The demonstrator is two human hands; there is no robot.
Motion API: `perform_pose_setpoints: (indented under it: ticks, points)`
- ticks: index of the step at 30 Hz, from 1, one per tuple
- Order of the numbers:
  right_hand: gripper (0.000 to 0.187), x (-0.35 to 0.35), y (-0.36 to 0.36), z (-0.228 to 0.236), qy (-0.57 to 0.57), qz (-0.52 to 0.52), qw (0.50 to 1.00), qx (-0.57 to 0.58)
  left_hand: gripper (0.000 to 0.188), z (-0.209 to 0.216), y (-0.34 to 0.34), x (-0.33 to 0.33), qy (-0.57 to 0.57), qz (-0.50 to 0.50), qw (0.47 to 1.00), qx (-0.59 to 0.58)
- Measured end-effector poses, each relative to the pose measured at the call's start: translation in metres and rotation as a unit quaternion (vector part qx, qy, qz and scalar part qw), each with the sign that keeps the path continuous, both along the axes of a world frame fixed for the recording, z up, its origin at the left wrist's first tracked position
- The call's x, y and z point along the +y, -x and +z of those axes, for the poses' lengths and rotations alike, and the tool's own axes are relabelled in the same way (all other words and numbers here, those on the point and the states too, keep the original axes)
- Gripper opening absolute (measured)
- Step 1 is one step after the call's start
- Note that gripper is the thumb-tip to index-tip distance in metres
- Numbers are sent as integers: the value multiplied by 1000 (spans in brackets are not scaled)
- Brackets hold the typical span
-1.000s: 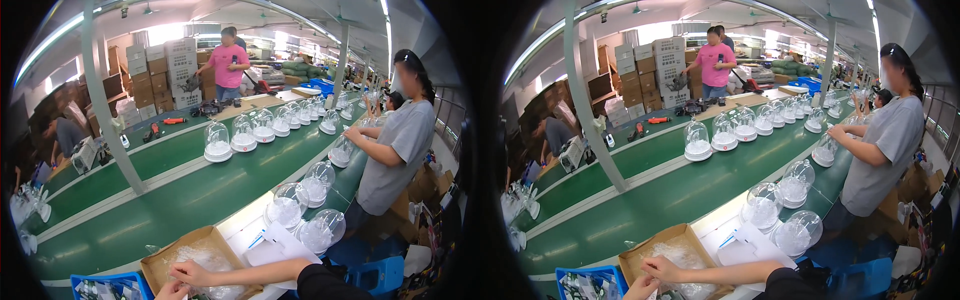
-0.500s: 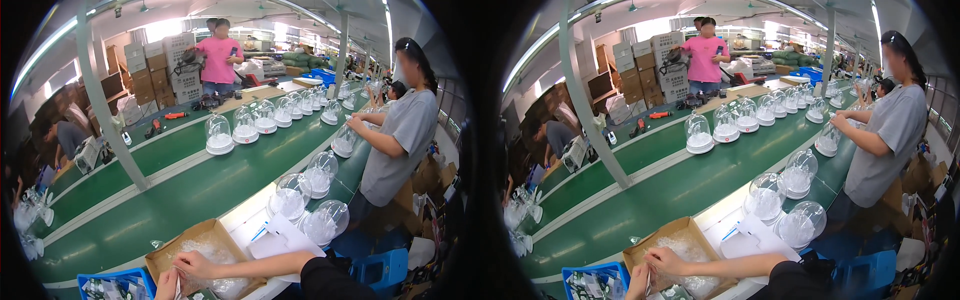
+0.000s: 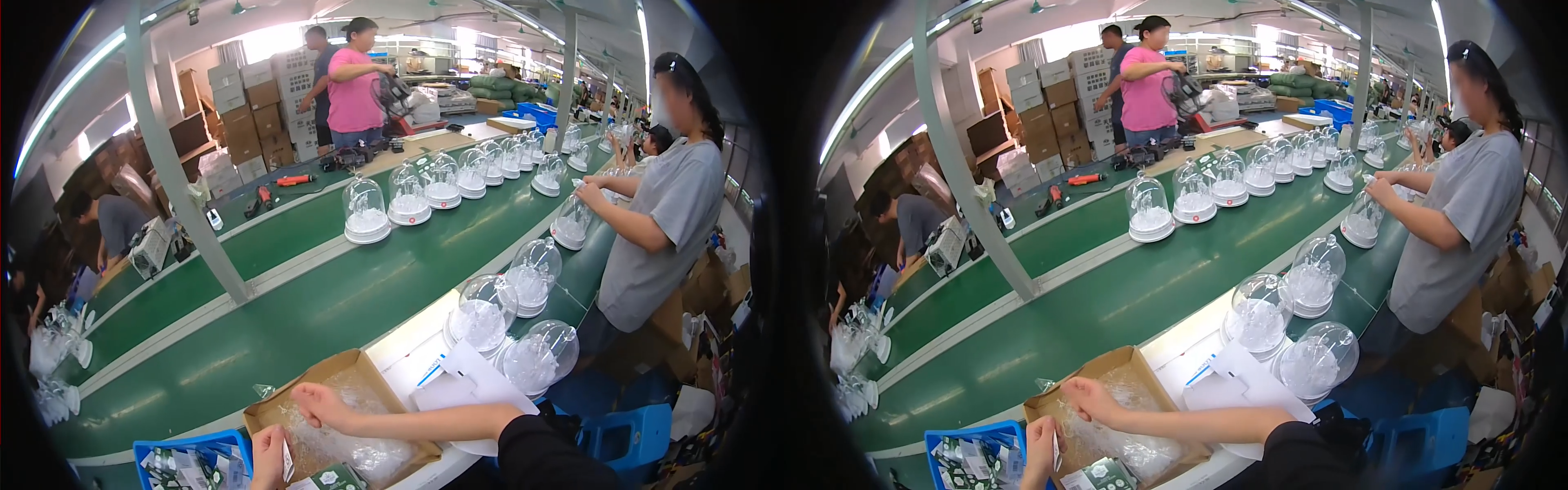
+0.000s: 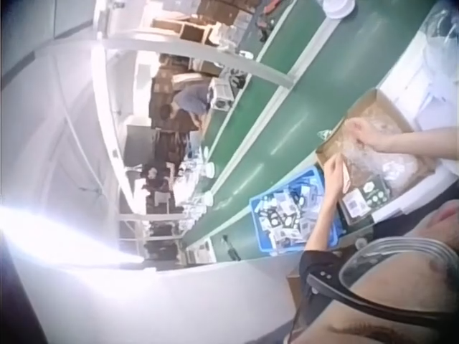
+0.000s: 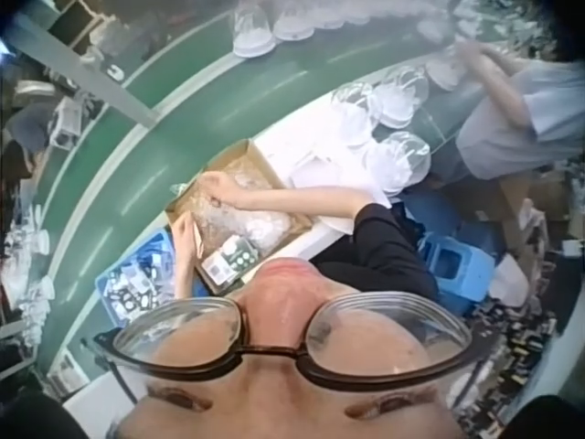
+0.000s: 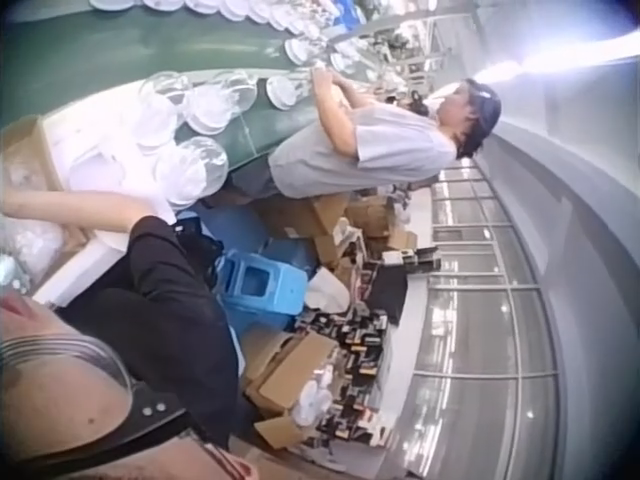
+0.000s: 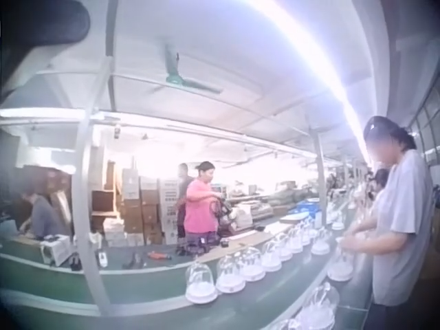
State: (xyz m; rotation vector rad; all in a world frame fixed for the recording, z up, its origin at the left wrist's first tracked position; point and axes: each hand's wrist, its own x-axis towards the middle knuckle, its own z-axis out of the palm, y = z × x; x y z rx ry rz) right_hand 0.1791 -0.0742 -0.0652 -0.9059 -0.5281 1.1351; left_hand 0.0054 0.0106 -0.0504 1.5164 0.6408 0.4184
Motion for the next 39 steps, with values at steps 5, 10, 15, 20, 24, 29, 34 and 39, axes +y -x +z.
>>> perform_pose_setpoints:
  ticks: [5,10,15,20,24,29,34,39]
  points:
    - [16,-5,15,6,-71,164,980,-84,41,-7,2,3,9,24,1000,-2]
    - [14,-2,12,3,-69,133,978,-143,41,-5,1,5,-71,-5,997,2]
    - [18,4,3,16,-61,75,987,-127,39,-1,-3,-2,-54,-9,998,1]
    - [21,7,-13,56,-71,38,995,-64,19,7,-6,-6,35,-18,999,-25]
    - [20,-36,-32,98,-106,78,973,-192,16,35,-25,-24,-119,-1,992,-28]
    - [12,-110,-58,78,-21,-18,976,-216,24,68,-68,-26,-139,-97,983,-67]
    - [15,-138,-78,33,20,-171,967,-186,26,58,-133,-35,-99,-128,976,-149]
    - [13,-127,-84,31,27,-133,968,-212,23,30,-149,-30,-45,-97,976,-192]
